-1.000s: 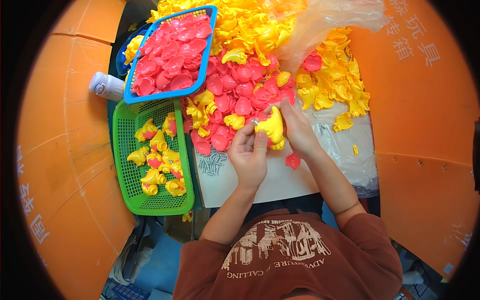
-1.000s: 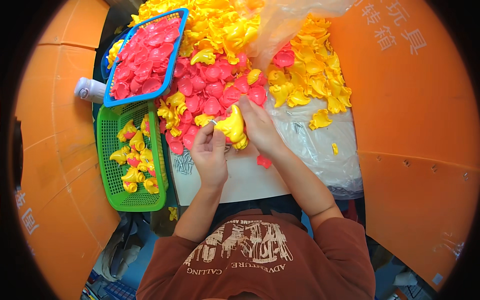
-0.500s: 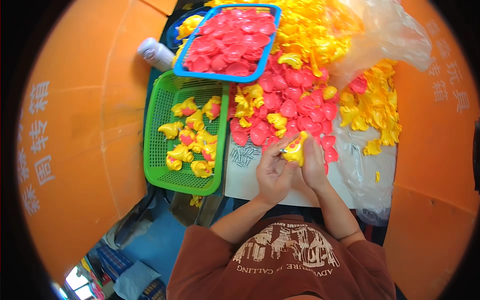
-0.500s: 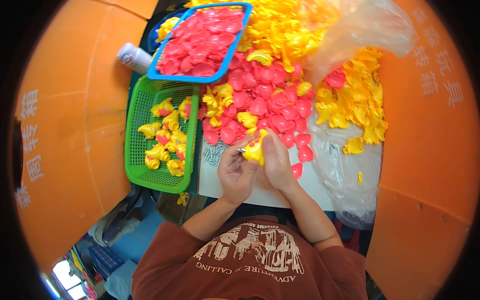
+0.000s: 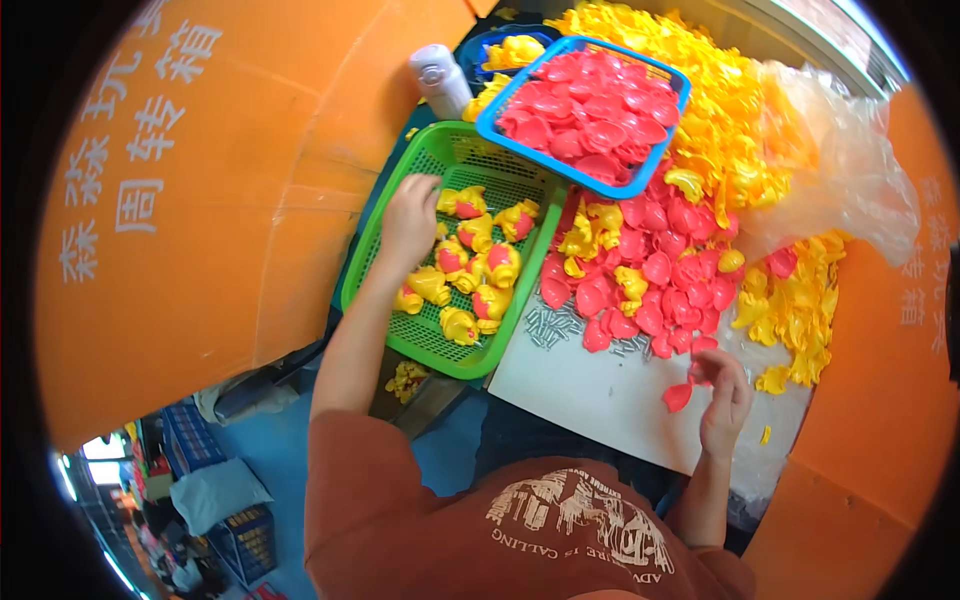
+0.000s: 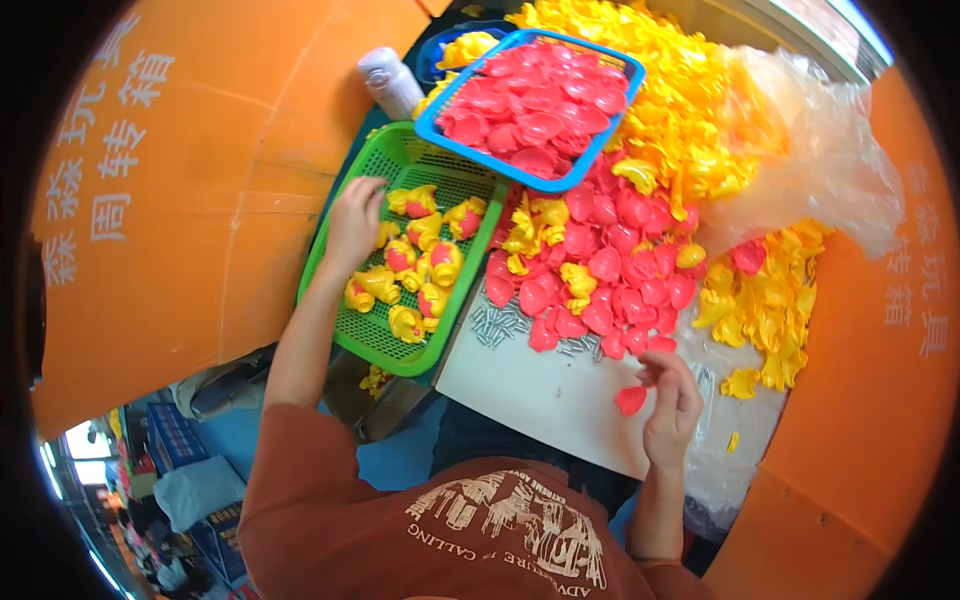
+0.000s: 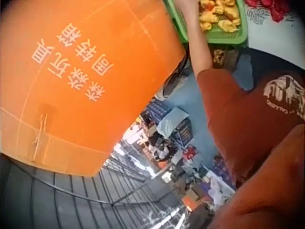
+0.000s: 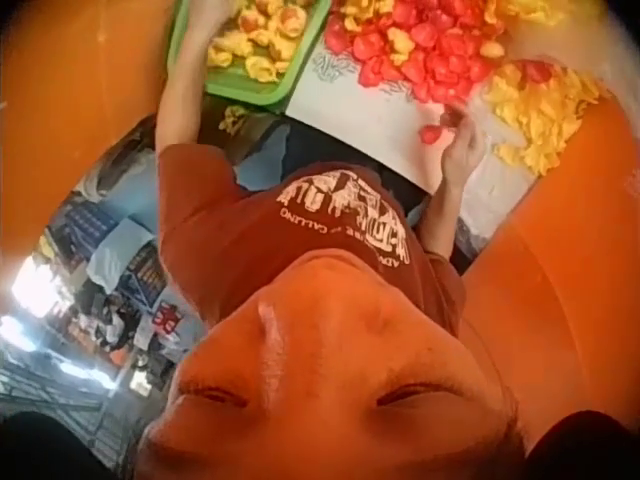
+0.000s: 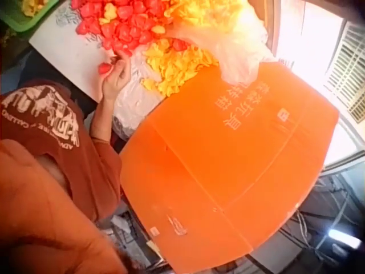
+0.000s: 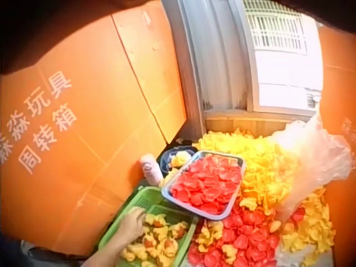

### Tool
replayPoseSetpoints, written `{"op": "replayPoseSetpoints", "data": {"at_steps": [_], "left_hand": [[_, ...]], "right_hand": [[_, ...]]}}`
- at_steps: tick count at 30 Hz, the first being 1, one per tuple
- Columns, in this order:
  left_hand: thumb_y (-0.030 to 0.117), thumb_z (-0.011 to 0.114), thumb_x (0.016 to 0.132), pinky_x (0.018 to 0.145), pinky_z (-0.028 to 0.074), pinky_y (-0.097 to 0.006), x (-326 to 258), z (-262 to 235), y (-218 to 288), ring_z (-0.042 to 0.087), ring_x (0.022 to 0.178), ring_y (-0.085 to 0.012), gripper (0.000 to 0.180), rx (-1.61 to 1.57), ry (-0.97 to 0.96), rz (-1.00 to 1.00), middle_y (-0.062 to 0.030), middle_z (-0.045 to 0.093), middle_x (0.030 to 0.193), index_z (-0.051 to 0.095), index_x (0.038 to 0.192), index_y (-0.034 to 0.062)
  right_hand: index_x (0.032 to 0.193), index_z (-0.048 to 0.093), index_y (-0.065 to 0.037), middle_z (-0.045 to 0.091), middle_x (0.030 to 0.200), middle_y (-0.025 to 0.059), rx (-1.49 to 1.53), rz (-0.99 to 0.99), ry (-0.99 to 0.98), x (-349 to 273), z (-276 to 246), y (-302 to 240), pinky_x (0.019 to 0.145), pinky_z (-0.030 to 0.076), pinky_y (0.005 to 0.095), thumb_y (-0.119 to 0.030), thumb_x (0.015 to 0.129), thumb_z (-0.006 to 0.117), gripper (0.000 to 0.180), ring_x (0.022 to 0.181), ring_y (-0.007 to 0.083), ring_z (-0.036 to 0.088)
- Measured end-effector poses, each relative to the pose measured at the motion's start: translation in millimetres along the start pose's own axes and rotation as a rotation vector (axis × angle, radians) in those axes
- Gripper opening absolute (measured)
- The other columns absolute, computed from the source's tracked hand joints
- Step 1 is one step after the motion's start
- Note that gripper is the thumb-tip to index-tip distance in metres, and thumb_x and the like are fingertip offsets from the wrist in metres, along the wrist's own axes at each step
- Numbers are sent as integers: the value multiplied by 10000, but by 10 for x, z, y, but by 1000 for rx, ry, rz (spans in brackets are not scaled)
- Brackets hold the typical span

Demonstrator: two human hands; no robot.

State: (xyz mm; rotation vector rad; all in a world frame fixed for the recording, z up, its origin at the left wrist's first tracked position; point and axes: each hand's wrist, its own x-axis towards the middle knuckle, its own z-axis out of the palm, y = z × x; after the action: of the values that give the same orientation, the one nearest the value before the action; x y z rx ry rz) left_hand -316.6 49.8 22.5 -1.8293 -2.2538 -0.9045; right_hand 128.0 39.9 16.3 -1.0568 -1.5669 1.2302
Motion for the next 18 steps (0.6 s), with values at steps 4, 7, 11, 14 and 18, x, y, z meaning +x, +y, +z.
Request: {"op": "replayPoseSetpoints", "data": {"at_steps": [4, 7, 11, 14, 18], "left_hand": [[29, 502, 804, 816, 458, -411, 344, 290, -560, 590, 946, -345, 245, 106, -381, -206, -206, 611, 1030, 605, 1026, 9], [26, 470, 795, 799, 466, -419, 470, 422, -523, 597, 933, -371, 278, 161, -559, -225, -240, 603, 1028, 612, 1034, 32], [5, 510, 776, 674, 480, -416, 656, 370, -519, 608, 827, -345, 161, 307, -591, -233, -207, 617, 920, 630, 883, 22], [52, 526, 810, 660, 482, -424, 967, 187, -264, 608, 807, -348, 118, 293, -51, 32, -197, 619, 908, 639, 838, 32], [114, 568, 829, 662, 496, -379, 1448, 197, -76, 616, 778, -321, 159, 146, 256, 273, -170, 632, 901, 647, 932, 22]], "right_hand": [[951, 598, 31, 616, 842, 61, -62, 52, 96, -80, -165, 97, 670, 447, 243, -225, 972, 409, 319, 719, 113, 553], [914, 603, 24, 614, 800, 50, -71, 70, 119, -87, -158, 145, 647, 442, 231, -172, 957, 444, 257, 695, 101, 548], [871, 597, 14, 611, 776, 42, -28, 81, 167, -108, -203, 164, 622, 437, 219, -129, 938, 484, 194, 672, 91, 542], [866, 597, 14, 612, 777, 43, -42, 103, 188, -111, -232, 198, 622, 442, 219, -128, 935, 492, 189, 675, 91, 546], [888, 605, 26, 616, 796, 51, 13, 137, 107, -97, -67, 106, 661, 463, 224, -104, 922, 512, 164, 717, 101, 565]]}}
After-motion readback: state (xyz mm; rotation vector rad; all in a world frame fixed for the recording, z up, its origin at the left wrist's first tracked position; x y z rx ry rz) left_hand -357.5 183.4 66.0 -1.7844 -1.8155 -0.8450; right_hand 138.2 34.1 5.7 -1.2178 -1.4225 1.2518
